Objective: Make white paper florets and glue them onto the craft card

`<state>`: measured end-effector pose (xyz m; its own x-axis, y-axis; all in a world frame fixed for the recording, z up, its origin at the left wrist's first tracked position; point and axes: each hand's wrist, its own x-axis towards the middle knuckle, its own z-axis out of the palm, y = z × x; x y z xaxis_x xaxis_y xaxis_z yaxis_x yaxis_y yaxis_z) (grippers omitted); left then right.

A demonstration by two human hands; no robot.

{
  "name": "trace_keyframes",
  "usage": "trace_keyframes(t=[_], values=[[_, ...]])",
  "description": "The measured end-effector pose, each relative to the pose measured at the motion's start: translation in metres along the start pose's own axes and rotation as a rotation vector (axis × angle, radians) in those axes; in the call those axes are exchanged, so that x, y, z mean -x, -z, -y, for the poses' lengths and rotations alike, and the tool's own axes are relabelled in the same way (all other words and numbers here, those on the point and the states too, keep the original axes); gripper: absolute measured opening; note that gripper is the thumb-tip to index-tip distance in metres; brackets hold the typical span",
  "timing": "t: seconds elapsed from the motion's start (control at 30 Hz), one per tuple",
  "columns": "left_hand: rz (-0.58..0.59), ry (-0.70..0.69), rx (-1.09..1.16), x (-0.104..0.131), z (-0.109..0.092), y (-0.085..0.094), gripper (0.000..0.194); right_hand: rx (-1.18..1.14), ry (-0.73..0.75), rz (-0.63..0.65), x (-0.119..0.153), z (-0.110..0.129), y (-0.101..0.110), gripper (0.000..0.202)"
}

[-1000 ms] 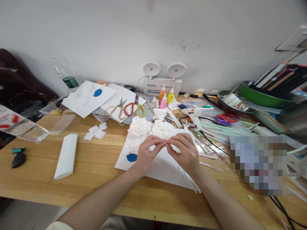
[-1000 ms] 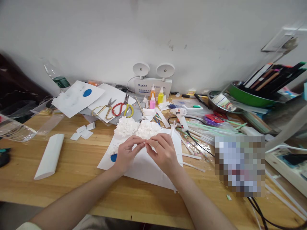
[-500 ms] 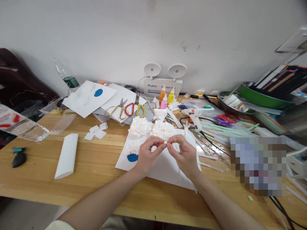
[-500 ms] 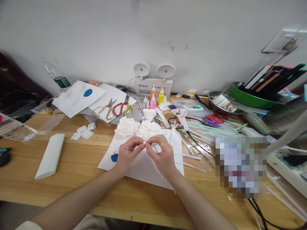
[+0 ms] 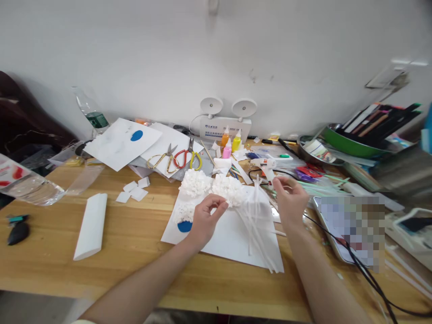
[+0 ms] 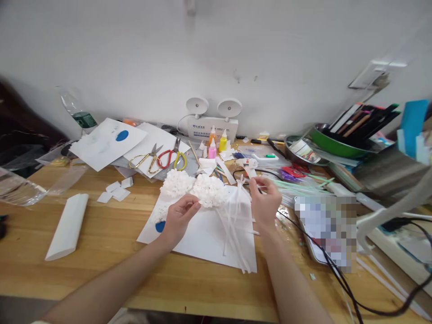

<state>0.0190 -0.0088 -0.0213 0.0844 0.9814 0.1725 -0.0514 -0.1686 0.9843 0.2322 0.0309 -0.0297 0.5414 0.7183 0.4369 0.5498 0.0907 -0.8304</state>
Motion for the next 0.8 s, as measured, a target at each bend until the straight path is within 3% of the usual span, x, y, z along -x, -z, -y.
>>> trace_keyframes(t=[0.07, 0.13, 0.37, 0.53, 0.63, 0.8], values=[[0.012, 0.013, 0.001, 0.001, 0.0, 0.0, 0.013, 0.21, -0.05, -0.017, -0.02, -0.017, 0.0, 0.034], [0.024, 0.018, 0.001, 0.002, -0.001, -0.001, 0.013, 0.449, -0.119, 0.097, -0.034, -0.028, -0.003, 0.049], [0.023, 0.027, 0.021, 0.003, -0.004, 0.0, 0.014, 0.473, -0.073, 0.185, -0.049, -0.024, -0.027, 0.036], [0.003, 0.01, 0.039, 0.001, -0.004, 0.003, 0.014, 0.34, 0.008, 0.168, -0.051, -0.007, -0.012, 0.04], [-0.02, 0.015, 0.056, 0.0, -0.006, 0.004, 0.014, 0.133, -0.003, 0.213, -0.045, 0.0, 0.004, 0.036], [-0.039, 0.022, 0.071, -0.002, -0.011, 0.005, 0.012, -0.405, -0.266, 0.294, -0.024, 0.008, 0.017, 0.028]])
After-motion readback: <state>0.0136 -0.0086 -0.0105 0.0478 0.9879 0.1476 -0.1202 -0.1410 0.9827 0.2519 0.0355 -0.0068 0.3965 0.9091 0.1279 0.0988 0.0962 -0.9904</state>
